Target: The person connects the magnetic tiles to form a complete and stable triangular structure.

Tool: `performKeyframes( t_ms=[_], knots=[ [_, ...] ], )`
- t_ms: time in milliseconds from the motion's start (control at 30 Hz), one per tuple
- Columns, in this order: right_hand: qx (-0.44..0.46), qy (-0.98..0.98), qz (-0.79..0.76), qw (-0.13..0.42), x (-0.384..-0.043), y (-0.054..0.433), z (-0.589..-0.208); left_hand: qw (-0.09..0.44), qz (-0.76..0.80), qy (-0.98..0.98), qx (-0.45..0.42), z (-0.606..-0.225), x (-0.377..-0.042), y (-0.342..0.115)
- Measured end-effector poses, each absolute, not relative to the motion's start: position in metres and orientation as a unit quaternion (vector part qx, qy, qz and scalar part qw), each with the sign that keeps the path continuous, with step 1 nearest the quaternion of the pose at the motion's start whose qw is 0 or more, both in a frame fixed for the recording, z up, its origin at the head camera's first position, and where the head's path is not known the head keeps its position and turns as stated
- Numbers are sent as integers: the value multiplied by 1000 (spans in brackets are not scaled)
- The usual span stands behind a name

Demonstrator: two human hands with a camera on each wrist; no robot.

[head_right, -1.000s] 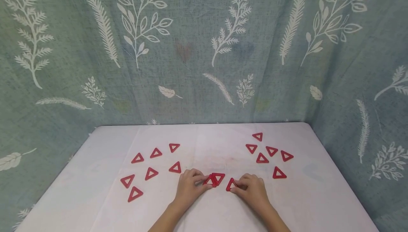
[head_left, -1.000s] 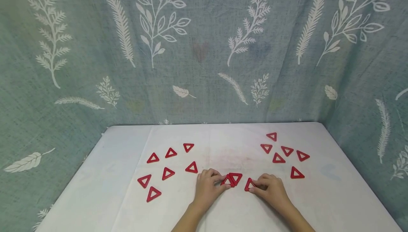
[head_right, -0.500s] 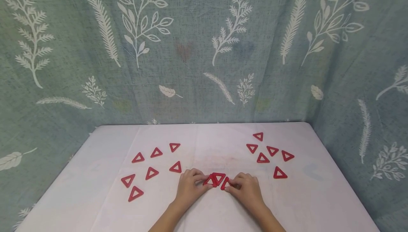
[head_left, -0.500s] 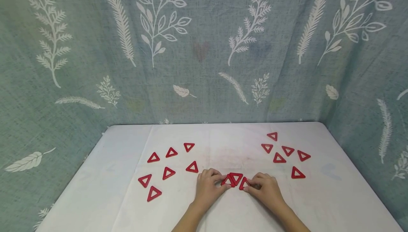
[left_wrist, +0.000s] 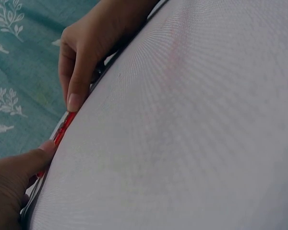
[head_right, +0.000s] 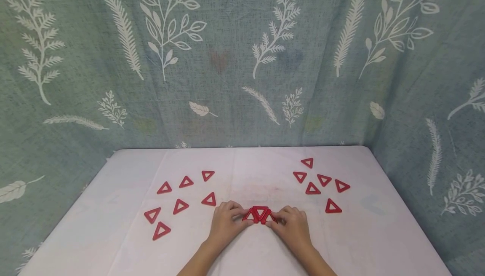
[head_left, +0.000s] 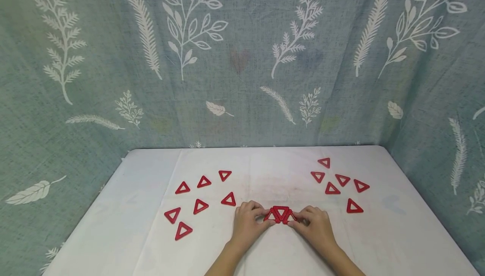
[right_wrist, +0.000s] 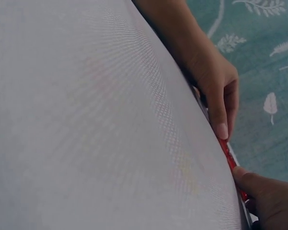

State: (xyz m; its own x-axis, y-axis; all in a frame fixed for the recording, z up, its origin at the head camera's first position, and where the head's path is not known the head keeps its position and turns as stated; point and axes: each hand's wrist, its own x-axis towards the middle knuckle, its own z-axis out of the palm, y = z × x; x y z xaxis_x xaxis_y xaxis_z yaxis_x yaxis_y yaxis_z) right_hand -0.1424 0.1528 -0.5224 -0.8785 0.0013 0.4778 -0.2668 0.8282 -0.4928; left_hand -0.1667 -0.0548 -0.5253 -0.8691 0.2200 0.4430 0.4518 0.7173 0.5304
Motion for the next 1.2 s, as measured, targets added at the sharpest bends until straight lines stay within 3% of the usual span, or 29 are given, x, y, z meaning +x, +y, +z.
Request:
performKeyframes(
  t_ms=[167, 433, 567, 967, 1200],
  knots=[
    [76, -918, 302, 246, -141, 153, -523, 176, -328, -910, -183, -526, -167, -55],
    [51, -902, 388, 183, -139, 161, -517, 169, -348, -905, -175, -524, -167, -56],
    [38, -898, 399, 179, -138, 170, -516, 159, -358, -904, -170, -524, -168, -56],
    [-10, -916, 345, 205, -130, 204, -512, 147, -354, -908, -167, -525, -168, -56],
    [-11, -915, 308, 259, -128, 225, -514, 144, -354, -908, -171, -524, -167, -57]
  ],
)
